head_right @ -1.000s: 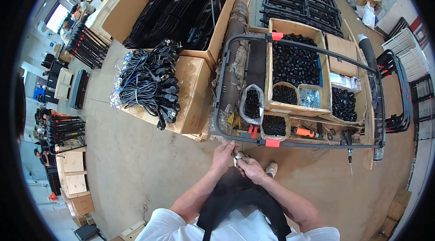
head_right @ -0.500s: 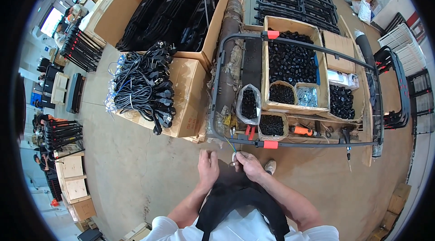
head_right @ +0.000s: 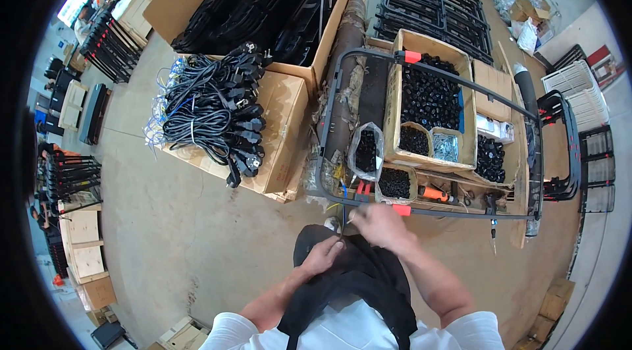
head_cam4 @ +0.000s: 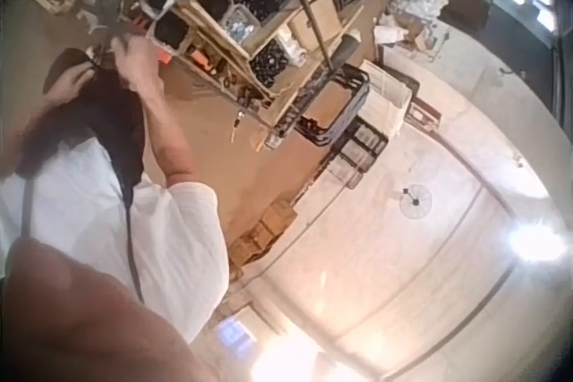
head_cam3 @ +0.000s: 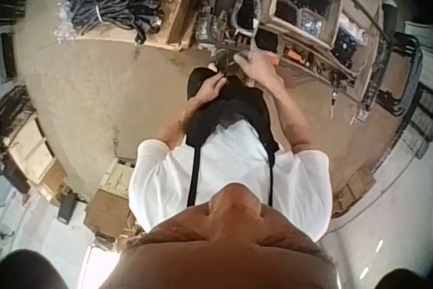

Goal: Assembling the metal frame, wiring, and plastic housing of an outdoor appliance using an electric screwdriver.

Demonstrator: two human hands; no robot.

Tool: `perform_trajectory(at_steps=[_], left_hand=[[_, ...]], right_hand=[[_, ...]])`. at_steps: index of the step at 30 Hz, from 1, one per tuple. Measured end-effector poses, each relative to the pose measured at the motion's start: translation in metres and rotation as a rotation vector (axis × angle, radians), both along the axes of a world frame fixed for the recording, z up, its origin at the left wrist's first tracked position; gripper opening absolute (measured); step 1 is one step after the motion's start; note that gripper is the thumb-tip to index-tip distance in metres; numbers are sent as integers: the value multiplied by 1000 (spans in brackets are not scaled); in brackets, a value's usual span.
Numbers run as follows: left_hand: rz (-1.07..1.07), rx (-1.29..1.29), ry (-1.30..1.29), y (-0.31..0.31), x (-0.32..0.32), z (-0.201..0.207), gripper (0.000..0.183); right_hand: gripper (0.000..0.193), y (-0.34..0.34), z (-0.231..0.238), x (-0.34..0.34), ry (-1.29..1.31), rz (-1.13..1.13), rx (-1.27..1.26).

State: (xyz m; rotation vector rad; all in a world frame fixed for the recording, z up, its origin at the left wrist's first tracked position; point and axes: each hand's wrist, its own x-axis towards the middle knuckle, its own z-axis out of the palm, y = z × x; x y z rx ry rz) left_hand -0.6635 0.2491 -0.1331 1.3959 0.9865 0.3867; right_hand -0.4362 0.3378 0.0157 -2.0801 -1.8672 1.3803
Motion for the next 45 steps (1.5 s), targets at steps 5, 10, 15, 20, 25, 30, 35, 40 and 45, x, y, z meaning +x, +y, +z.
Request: perform_trajectory(at_steps=[5, 10, 15, 20, 25, 30, 35, 40, 45], left_hand=[[104, -58, -11, -4, -7, -4, 30], [153, -120, 10, -1, -6, 11, 34], [93, -322, 32, 7, 2, 32, 30], [102, -141, 168, 58, 21, 59, 32], [-181, -219, 239, 101, 25, 43, 31], [-185, -473, 50, 122, 25, 35, 33], [243, -543, -173, 92, 41, 25, 26], [418, -586, -388, 73, 54, 14, 23], [569, -492, -333, 64, 69, 7, 20]], right_hand=[[53, 63, -61, 33, -27, 48, -59], [54, 78, -118, 29, 414, -8, -118], [37, 83, -130, 31, 652, -388, -210], [30, 98, -138, 44, 892, -1076, 30], [32, 107, -139, 50, 969, -1173, 125], [31, 145, -125, 60, 993, -1088, 169], [34, 142, -132, 86, 768, -523, -119], [35, 116, -121, 51, 865, -414, -193], [23, 129, -122, 16, 734, -436, 65]])
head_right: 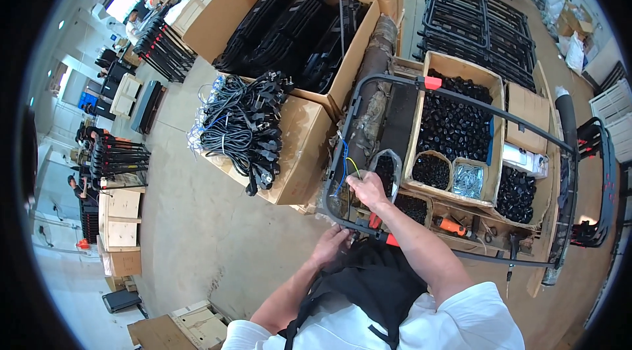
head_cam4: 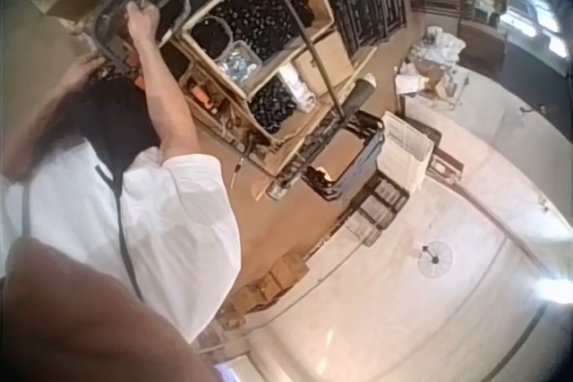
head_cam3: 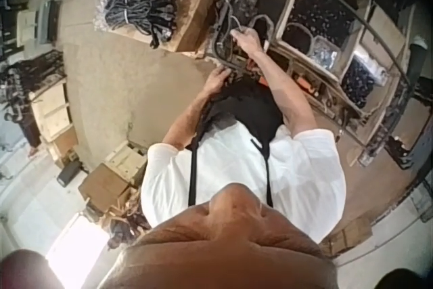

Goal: Assembling the metal frame, wiring, and plastic housing of an outdoor appliance using an electric screwdriver.

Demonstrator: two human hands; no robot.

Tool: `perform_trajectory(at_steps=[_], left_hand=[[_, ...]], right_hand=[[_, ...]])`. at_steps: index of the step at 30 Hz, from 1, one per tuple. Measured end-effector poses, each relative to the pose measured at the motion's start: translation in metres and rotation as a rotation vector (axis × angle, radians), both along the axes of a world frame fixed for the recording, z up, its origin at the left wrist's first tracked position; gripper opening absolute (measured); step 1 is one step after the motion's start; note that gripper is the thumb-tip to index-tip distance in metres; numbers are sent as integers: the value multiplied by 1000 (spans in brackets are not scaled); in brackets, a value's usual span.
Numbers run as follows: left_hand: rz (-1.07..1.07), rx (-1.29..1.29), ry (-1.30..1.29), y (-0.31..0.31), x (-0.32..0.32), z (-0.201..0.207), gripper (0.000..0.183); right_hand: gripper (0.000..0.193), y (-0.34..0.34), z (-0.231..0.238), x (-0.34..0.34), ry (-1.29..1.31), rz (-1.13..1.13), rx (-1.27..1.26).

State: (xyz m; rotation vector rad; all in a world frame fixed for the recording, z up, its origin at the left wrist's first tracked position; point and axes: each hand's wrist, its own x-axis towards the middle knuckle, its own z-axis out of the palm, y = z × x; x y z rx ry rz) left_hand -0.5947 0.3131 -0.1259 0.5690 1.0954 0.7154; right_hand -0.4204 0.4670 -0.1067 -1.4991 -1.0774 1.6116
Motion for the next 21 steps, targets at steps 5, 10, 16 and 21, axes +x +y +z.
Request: perform_trajectory(at_steps=[5, 10, 16, 21], left_hand=[[42, 1, -24, -2, 0, -3, 18], [46, 34, 65, -2, 0, -4, 18], [141, -66, -26, 2, 6, 14, 17], [176, -51, -9, -1, 5, 7, 16]], right_hand=[[22, 2, -6, -7, -38, -46, -15], [32, -1, -8, -12, -54, -139, -4], [20, 3, -14, -4, -57, -72, -30], [22, 12, 0, 25, 76, 196, -170]])
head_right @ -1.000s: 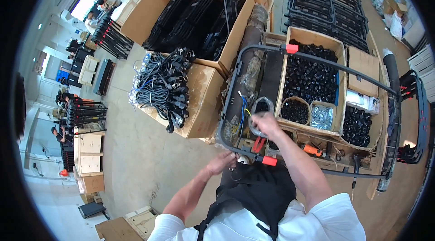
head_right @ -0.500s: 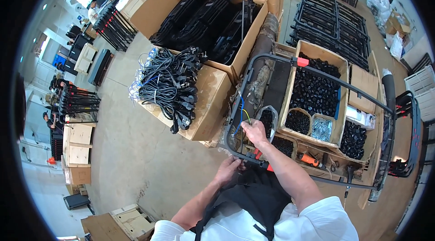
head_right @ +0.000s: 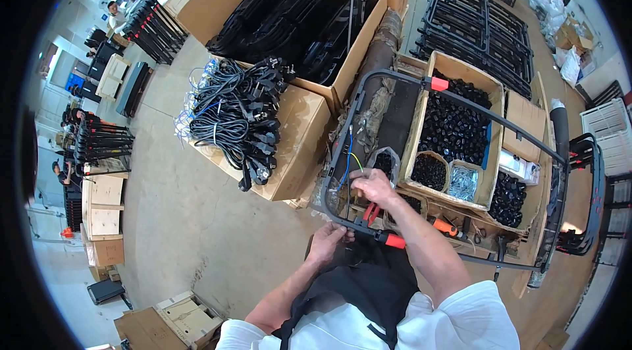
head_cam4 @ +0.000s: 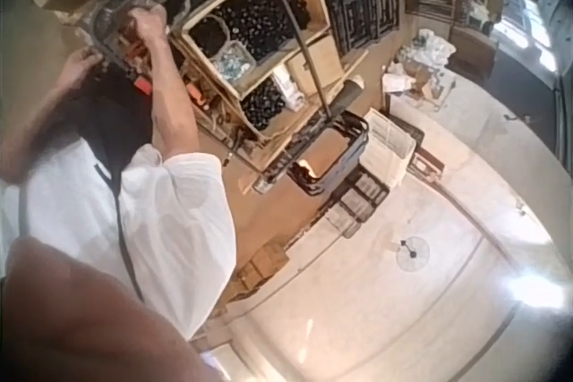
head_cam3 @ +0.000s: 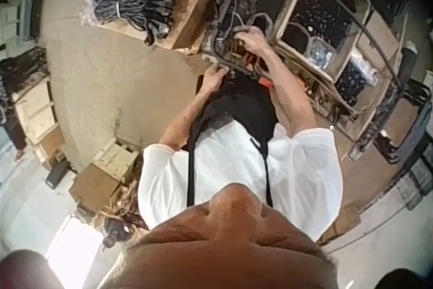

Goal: Assembling the metal frame, wiring, and plastic housing of an outdoor appliance using an electric screwdriver.

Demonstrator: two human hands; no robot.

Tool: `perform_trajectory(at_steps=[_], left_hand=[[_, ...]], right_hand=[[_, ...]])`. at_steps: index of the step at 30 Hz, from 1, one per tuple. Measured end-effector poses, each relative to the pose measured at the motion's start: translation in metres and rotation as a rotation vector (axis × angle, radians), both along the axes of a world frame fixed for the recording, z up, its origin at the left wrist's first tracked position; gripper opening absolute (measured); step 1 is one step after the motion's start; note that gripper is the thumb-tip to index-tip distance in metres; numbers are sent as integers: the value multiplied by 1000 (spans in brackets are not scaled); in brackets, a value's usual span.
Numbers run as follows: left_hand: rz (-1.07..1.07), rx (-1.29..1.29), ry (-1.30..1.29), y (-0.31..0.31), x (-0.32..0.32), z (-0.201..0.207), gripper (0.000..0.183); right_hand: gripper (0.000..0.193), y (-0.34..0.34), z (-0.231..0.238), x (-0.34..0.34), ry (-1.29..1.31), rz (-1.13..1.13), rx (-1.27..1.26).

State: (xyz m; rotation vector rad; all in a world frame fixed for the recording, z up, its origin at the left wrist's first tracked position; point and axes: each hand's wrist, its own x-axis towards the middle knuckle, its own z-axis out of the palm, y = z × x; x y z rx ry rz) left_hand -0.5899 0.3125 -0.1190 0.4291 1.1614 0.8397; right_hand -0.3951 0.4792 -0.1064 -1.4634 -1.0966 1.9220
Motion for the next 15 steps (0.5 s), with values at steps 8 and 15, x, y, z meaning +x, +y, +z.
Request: perform_trajectory(at_steps=[8, 15], left_hand=[[58, 10, -68, -2, 4, -1, 14], [33, -5, -15, -2, 4, -1, 19]], right_hand=[[24, 31, -20, 45, -955, 456, 703], [23, 18, -86, 23, -1176, 695, 711]])
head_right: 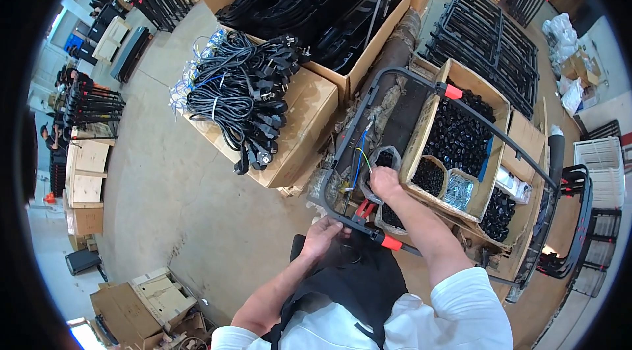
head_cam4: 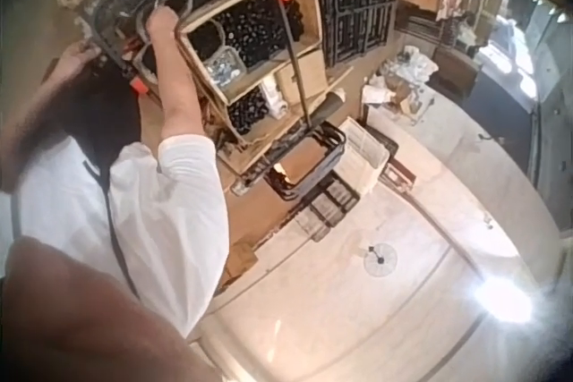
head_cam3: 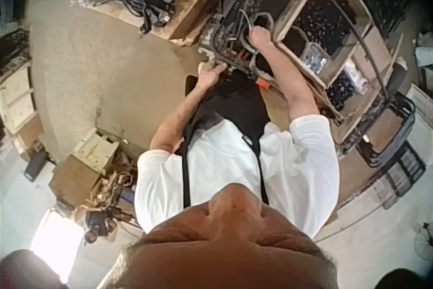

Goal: Assembling the metal frame, wiring, and plastic housing of an outdoor appliance using an electric screwdriver.

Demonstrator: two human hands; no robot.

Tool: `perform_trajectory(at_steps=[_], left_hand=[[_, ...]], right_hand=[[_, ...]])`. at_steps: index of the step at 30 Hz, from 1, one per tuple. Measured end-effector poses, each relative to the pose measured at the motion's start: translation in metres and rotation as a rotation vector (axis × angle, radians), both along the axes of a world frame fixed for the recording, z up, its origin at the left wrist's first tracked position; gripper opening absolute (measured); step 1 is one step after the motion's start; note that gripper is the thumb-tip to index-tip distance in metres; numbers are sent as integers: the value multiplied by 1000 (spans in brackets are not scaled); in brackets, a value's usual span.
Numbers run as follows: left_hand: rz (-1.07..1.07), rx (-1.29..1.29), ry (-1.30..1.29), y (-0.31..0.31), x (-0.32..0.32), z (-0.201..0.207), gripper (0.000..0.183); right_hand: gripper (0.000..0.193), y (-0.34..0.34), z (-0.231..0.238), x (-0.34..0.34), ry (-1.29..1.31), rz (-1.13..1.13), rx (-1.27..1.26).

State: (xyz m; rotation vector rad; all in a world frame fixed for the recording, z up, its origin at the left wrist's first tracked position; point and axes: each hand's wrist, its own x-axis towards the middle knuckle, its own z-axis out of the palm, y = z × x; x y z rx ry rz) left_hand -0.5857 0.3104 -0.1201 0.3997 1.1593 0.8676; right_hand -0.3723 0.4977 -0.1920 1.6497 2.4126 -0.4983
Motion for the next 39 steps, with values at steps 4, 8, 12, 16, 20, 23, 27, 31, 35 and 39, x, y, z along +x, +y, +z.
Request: perform_trajectory(at_steps=[4, 8, 12, 16, 20, 23, 27, 31, 35, 39], left_hand=[[6, -31, 1, 3, 1, 9, 19], [-24, -15, 16, 4, 1, 10, 18], [-40, 50, -2, 0, -2, 1, 21], [-105, 54, 8, 2, -6, 2, 20], [-95, 36, -52, 4, -7, 5, 18], [-95, 22, -83, 7, -11, 8, 18], [-94, -9, -114, 8, -19, 0, 18], [-142, -58, -115, 13, -24, 0, 18], [-228, -123, -14, 20, -31, 5, 25], [-287, -184, 27, 27, -30, 14, 25]], right_hand=[[23, 0, -12, 3, -22, 84, -30], [22, 2, 12, 10, 21, -38, 0], [22, -6, 55, 9, 123, -117, 28], [28, -30, 102, 18, 346, -355, -33], [29, -60, 133, 40, 473, -519, -92], [27, -96, 151, 50, 654, -505, -66], [29, -155, 231, 22, 1113, -810, -439], [29, -222, 197, 4, 1379, -1050, -831], [26, -245, 94, -23, 1470, -1385, -918], [18, -216, 60, -61, 1678, -1478, -835]])
